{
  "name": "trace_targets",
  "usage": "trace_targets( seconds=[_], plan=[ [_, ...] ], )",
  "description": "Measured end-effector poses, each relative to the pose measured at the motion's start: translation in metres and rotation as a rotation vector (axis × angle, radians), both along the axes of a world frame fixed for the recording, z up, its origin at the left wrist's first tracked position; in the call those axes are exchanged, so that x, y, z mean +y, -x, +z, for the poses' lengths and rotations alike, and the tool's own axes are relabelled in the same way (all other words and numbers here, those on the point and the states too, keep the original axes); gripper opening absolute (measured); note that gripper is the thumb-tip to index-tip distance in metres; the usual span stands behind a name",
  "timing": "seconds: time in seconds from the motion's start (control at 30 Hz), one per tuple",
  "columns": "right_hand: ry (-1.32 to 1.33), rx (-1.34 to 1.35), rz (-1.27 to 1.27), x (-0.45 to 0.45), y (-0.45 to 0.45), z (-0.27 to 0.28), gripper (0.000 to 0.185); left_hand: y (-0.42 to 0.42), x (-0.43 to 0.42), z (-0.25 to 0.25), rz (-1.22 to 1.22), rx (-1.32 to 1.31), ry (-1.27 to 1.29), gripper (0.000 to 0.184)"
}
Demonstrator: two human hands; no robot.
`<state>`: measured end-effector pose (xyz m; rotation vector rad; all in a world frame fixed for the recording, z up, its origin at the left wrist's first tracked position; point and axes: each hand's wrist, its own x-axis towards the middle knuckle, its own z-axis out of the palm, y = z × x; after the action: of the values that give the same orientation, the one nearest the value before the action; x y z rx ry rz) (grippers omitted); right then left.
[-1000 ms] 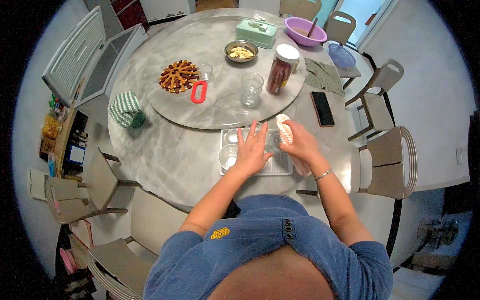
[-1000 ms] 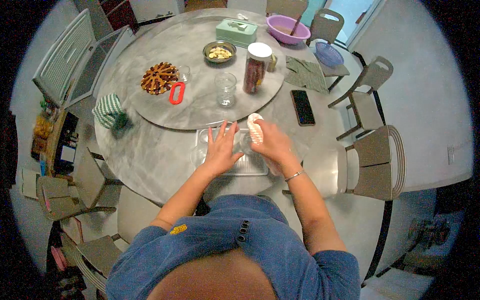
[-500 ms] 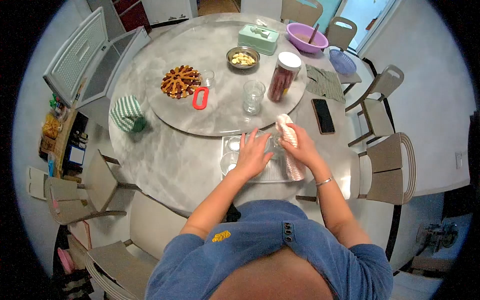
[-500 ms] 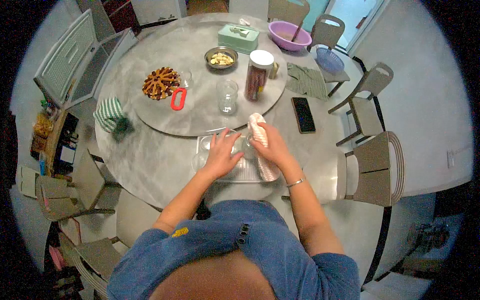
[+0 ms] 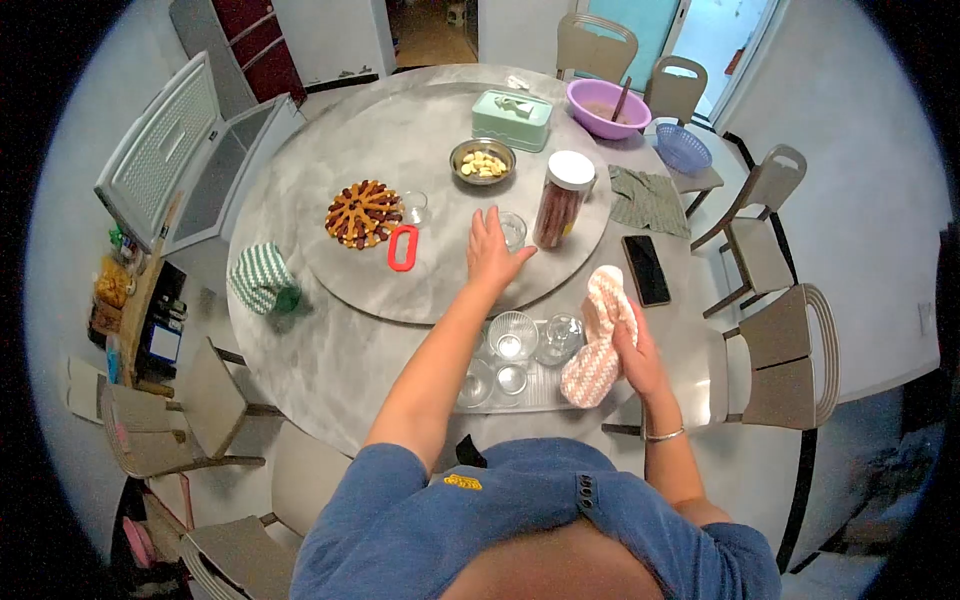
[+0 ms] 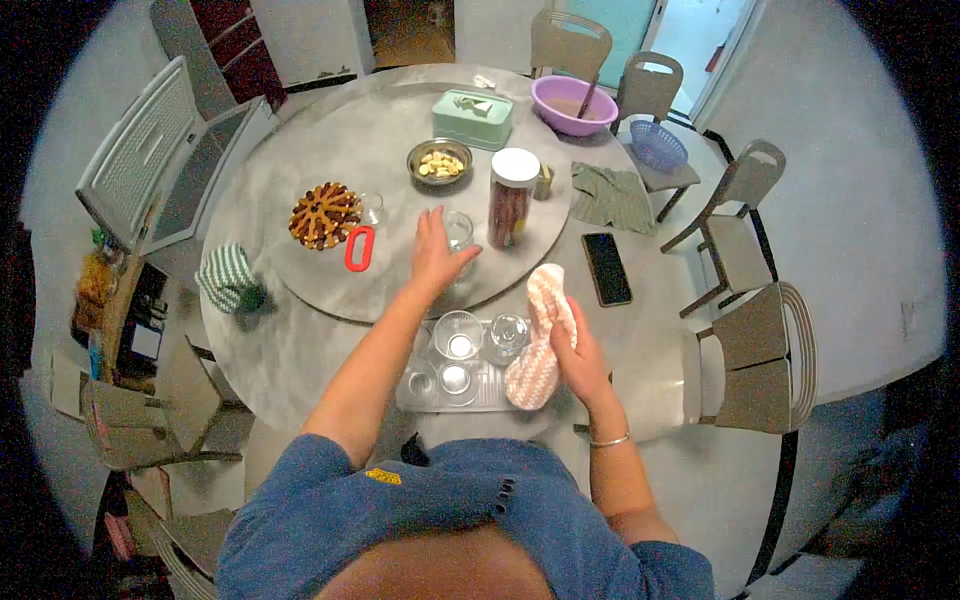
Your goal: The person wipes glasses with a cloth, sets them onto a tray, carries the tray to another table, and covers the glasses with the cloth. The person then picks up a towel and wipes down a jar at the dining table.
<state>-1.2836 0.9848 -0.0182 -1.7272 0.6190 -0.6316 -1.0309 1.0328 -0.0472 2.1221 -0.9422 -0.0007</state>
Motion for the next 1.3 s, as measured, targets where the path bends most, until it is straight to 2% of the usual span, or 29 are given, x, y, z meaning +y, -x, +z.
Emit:
trace_targets(
  seconds=[0.13,0.27,0.43,0.5,0.53,0.6,0.63,0.67,0.73,0.77,0.8,0.87,0.9,0.93,1.0,1.03,1.07,1.13,1.2,1.23,1.27,1.3],
  plan=[
    [-0.100,0.034,-0.001,0.011,0.002,0.020,0.042,-0.012,-0.011,-0.015,-0.015,0.013,-0.030,0.079],
    [-0.108,-0.014,-0.015,0.011,0.007,0.017,0.041,-0.014,-0.004,-0.017,0.010,0.035,0.100,0.075],
    [-0.022,-0.006,-0.053,0.019,-0.001,0.039,0.040,0.014,0.030,0.031,0.116,0.059,0.260,0.065],
    [0.466,0.089,-0.055,0.027,-0.014,0.053,0.043,0.029,0.046,0.048,0.067,0.216,0.304,0.060],
    [0.466,0.089,-0.054,0.034,-0.021,0.057,0.043,0.040,0.055,0.058,0.068,0.216,0.304,0.060],
    [0.964,0.102,0.013,0.050,-0.038,0.063,0.048,0.063,0.071,0.070,-0.208,0.770,0.512,0.059],
    [0.915,-0.066,-0.028,0.058,-0.044,0.059,0.047,0.070,0.075,0.065,-0.263,0.873,0.590,0.056],
    [0.918,-0.072,-0.020,0.059,-0.044,0.054,0.047,0.074,0.084,0.068,-0.256,0.868,0.597,0.056],
    [0.822,-0.359,0.066,0.056,-0.040,0.046,0.040,0.083,0.103,0.086,-0.298,0.988,0.672,0.056],
    [0.753,-0.375,0.052,0.058,-0.038,0.043,0.027,0.086,0.108,0.082,-0.317,0.938,0.695,0.057],
    [0.750,-0.378,0.065,0.064,-0.037,0.046,0.027,0.093,0.115,0.086,-0.304,0.935,0.702,0.057],
    [-0.033,-0.532,-0.062,0.077,-0.036,0.056,0.020,0.110,0.125,0.102,-0.360,0.778,0.779,0.059],
    [-0.502,-0.633,-0.004,0.079,-0.036,0.059,0.025,0.115,0.126,0.098,-0.397,0.776,0.804,0.069],
    [-0.667,-0.643,0.045,0.078,-0.035,0.064,0.033,0.119,0.129,0.096,-0.392,0.774,0.810,0.069],
    [-1.117,-0.698,0.165,0.084,-0.034,0.078,0.039,0.124,0.135,0.098,-0.528,0.598,0.851,0.080],
    [-1.230,-0.683,0.199,0.084,-0.033,0.076,0.039,0.123,0.137,0.093,-0.621,0.534,0.812,0.093],
    [-1.343,-0.666,0.233,0.083,-0.030,0.072,0.040,0.126,0.139,0.090,-0.620,0.532,0.813,0.093],
    [-1.330,-0.625,0.168,0.091,-0.022,0.074,0.038,0.133,0.140,0.086,-0.690,0.404,0.880,0.101],
    [-1.141,-0.489,-0.120,0.110,-0.018,0.097,0.036,0.139,0.141,0.085,-0.727,0.380,0.908,0.106],
    [-1.425,-0.541,0.085,0.101,-0.017,0.090,0.034,0.147,0.141,0.087,-0.702,0.685,1.025,0.107],
    [-1.433,-0.530,0.093,0.101,-0.018,0.083,0.034,0.156,0.141,0.089,-0.662,0.992,1.136,0.109],
    [-1.475,-0.529,0.136,0.102,-0.020,0.077,0.034,0.163,0.143,0.092,-0.661,1.088,1.128,0.103]
  ],
)
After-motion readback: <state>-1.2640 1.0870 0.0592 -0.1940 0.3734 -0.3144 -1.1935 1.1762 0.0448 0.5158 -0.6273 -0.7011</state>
